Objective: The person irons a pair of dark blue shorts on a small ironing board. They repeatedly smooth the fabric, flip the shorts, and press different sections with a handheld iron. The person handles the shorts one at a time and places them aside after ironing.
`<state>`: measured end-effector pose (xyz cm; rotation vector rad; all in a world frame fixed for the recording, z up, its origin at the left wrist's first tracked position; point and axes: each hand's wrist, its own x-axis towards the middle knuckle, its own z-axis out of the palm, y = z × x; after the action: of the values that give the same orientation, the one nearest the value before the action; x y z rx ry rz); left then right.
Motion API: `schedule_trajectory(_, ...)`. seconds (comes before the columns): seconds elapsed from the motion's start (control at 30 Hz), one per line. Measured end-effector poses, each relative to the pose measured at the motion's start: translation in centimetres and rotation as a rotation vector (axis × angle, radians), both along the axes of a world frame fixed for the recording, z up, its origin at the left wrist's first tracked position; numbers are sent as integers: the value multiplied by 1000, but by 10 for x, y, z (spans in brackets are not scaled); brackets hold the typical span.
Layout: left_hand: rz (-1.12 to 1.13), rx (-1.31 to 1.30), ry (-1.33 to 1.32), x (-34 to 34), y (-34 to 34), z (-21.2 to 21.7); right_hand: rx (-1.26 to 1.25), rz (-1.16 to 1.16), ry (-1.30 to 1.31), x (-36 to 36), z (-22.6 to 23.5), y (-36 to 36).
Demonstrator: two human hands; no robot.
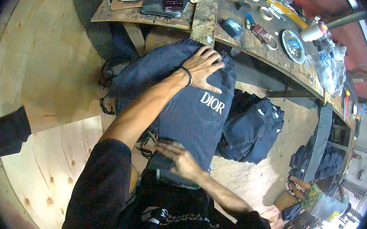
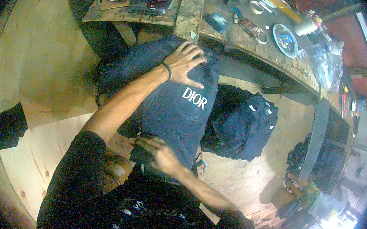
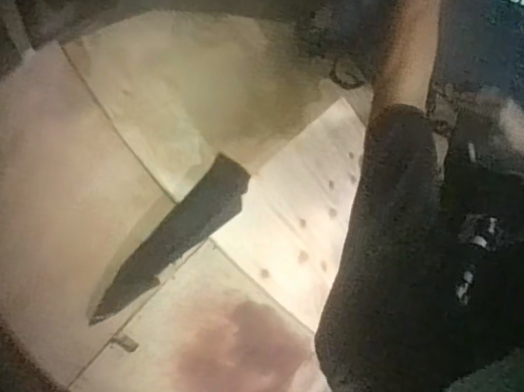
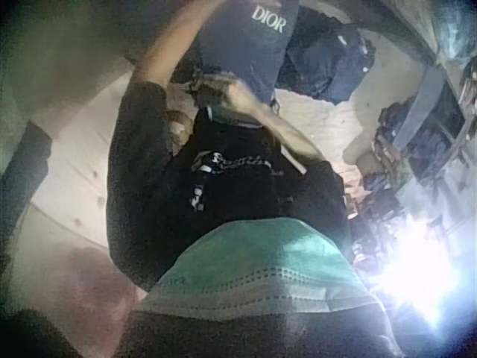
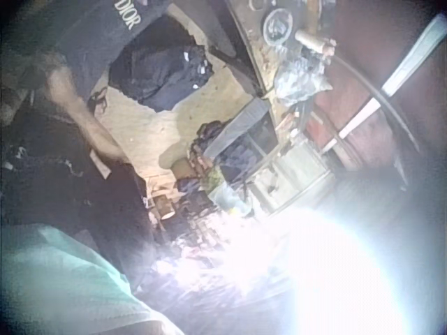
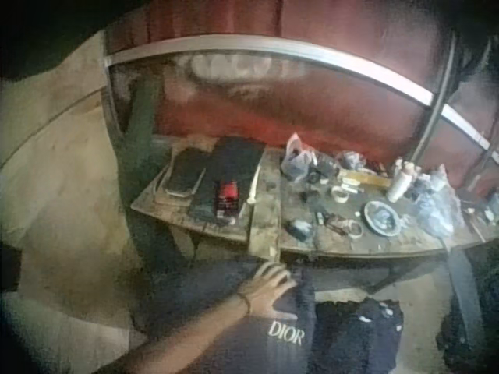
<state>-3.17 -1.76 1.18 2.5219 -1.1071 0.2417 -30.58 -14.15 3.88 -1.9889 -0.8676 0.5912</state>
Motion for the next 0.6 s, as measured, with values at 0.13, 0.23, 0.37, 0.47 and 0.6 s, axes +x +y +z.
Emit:
schedule_trajectory(0.13,-48,89,54,27,-11,-10,10,-279,-103,131,21,5)
schedule_trajectory(0.23,-59,162,151,38,-18,-15,24,-265,-100,142,14,18)
schedule_trajectory(0.37,-24,195,195,39,-21,-11,219,91,183,91,-2,18)
schedule_trajectory(0.47,7,218,161,39,-21,-8,240,-85,114,79,-12,8)
schedule_trajectory(0.6,44,208,128,36,-22,-12,157,3,72,68,-3,2)
